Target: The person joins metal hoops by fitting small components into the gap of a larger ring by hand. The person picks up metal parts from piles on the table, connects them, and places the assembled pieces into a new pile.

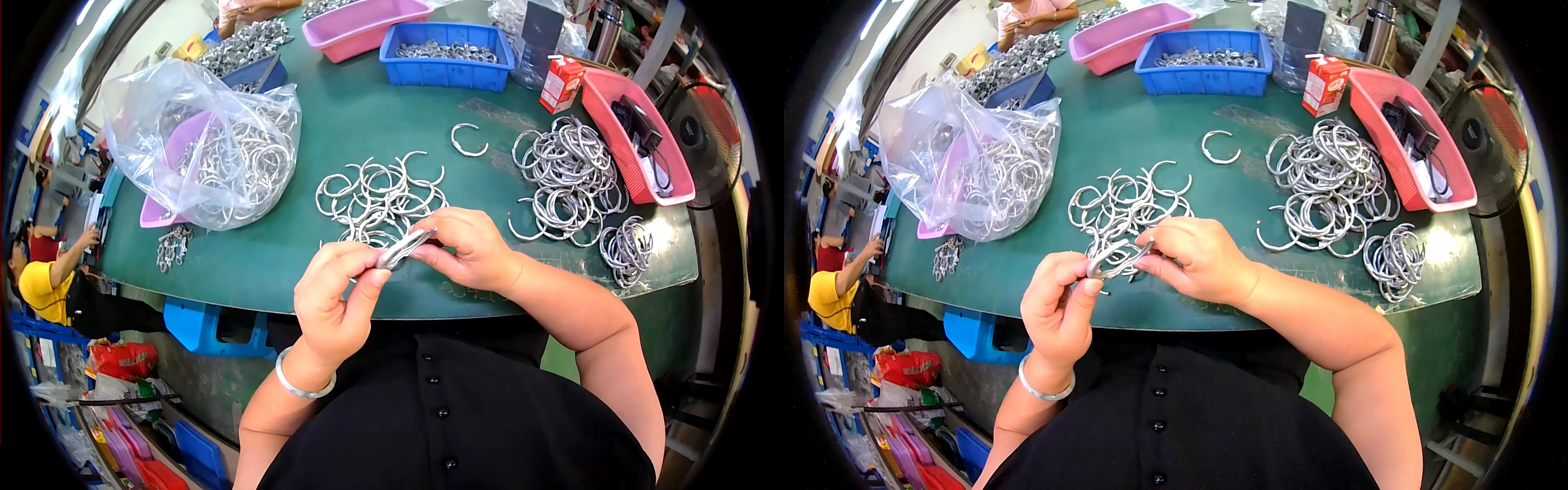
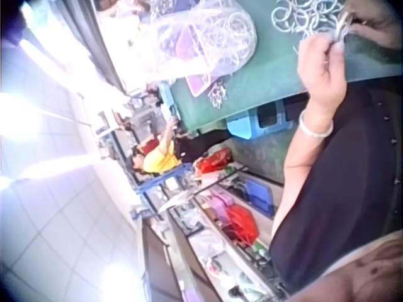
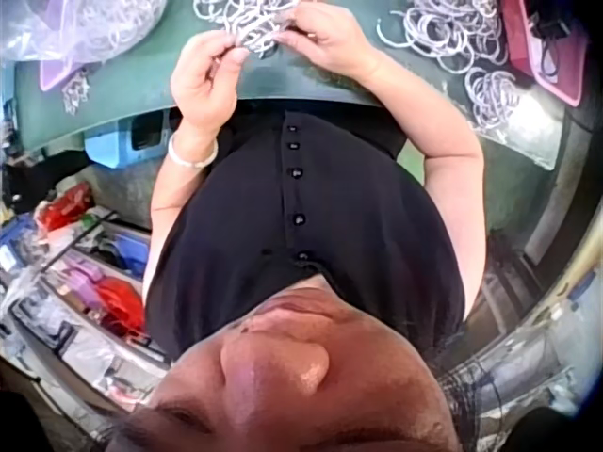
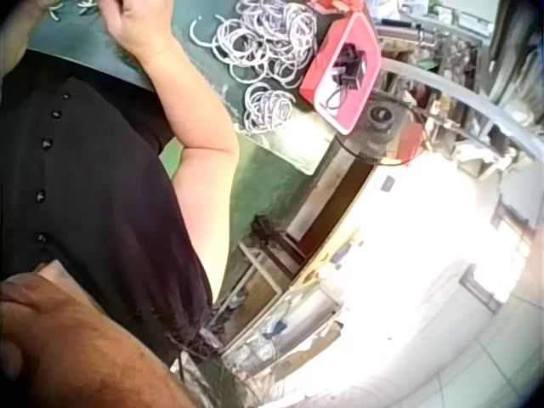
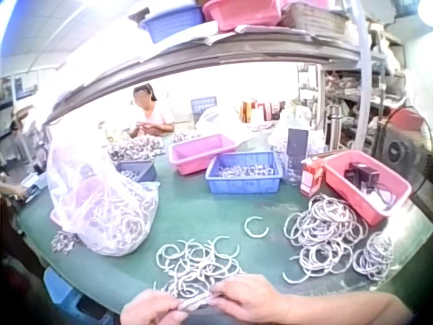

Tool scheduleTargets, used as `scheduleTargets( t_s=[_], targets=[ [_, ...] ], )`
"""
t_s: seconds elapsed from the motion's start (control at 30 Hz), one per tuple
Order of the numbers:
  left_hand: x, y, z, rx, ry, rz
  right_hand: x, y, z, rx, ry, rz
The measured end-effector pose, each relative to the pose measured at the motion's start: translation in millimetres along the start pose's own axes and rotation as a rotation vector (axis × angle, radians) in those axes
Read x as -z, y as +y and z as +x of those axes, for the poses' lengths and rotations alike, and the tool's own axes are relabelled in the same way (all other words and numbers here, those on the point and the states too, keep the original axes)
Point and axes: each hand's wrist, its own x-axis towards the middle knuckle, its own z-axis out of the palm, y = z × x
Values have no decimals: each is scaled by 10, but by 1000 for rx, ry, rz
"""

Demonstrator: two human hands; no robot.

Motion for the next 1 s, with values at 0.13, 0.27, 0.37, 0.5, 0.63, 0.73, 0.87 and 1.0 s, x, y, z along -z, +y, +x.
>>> scheduleTargets(
  t_s=[0.13, 0.27, 0.37, 0.5, 0.63, 0.73, 0.87, 1.0],
  targets=[
    [1, -12, 1, 59, 6, -50, -8, 3, -7, 26, -5, 3],
    [-23, -18, 8, 236, 89, -224, -8, 15, -20, 18, -26, 0],
    [-18, -48, 42, 520, 152, -468, 8, 13, -26, 23, -60, -16],
    [12, -168, 36, 797, 199, -748, 23, 8, -33, -22, -170, 13],
    [20, -202, 33, 874, 180, -803, 27, 7, -35, -31, -194, 18],
    [20, -209, 38, 909, 170, -848, 18, 10, -40, -15, -172, 37],
    [17, -218, 35, 940, 175, -904, 14, 22, -42, -15, -187, 29],
    [38, -216, 37, 957, 182, -930, 12, 18, -18, -29, -191, 17]
  ],
)
